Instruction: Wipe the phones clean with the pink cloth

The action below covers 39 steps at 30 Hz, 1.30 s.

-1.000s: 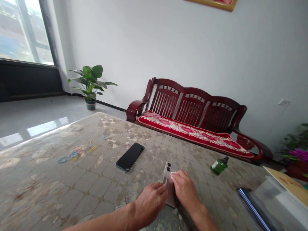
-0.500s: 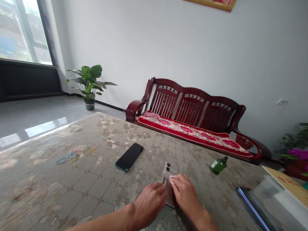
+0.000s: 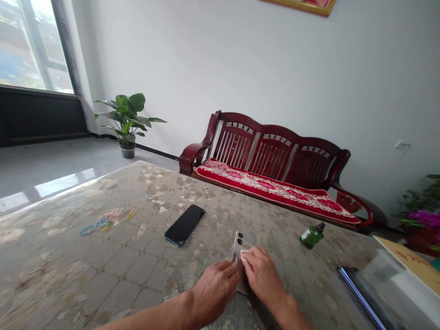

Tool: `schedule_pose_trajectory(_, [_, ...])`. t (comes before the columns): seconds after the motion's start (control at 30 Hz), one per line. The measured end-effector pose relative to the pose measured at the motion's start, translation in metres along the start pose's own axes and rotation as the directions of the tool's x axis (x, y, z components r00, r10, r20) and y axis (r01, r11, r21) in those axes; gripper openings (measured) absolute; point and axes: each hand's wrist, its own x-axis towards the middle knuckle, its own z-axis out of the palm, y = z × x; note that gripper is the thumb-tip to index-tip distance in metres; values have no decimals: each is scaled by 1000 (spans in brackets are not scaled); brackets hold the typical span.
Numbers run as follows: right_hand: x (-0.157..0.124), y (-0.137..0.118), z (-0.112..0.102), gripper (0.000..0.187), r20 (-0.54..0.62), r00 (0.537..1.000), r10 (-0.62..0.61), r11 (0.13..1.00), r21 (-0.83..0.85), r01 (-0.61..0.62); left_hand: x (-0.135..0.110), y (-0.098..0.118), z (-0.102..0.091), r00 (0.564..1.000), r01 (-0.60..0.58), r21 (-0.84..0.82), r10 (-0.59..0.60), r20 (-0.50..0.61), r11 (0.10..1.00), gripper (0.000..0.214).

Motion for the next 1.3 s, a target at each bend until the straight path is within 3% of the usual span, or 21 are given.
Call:
schedule_pose_trajectory(0.1, [0,-3,-2,27,21,1000,-20,1000,2,20,3,-1,2,999,-1,33,0,34,999,13])
schedule_pose_trajectory(0.23, [21,2,-1,27,16,1000,23,998,-62,-22,9,-7,6,998,20,38,-22,58,999,10])
schedule_pose_trajectory(0.33, [34,4,2,28,0,999,39,996,-85,-39,11,-11,5,995,53,14,-54,84,999,22])
schedule_pose_trajectory(0.47, [30,1,3,27,-10,999,32,996,-84,-32,8,-10,1,996,55,-30,-53,71,998,34])
schedule_pose_trajectory(0.63, [20,-4,1,27,48,998,-32,999,-39,34,5,-9,8,993,116,-46,-115,17,992,19])
schedule_pose_trajectory(0.9, [39,-9,5,27,15,999,45,996,-75,-44,5,-12,8,994,105,33,-106,15,994,5])
schedule_pose_trajectory(1.1, [22,-15,1,27,63,998,-29,999,20,28,3,-14,11,994,87,1,-87,-59,996,12])
schedule_pose_trajectory(1.3, [42,-10,9,28,21,999,26,999,-38,-25,2,-12,5,997,71,0,-71,-16,997,15])
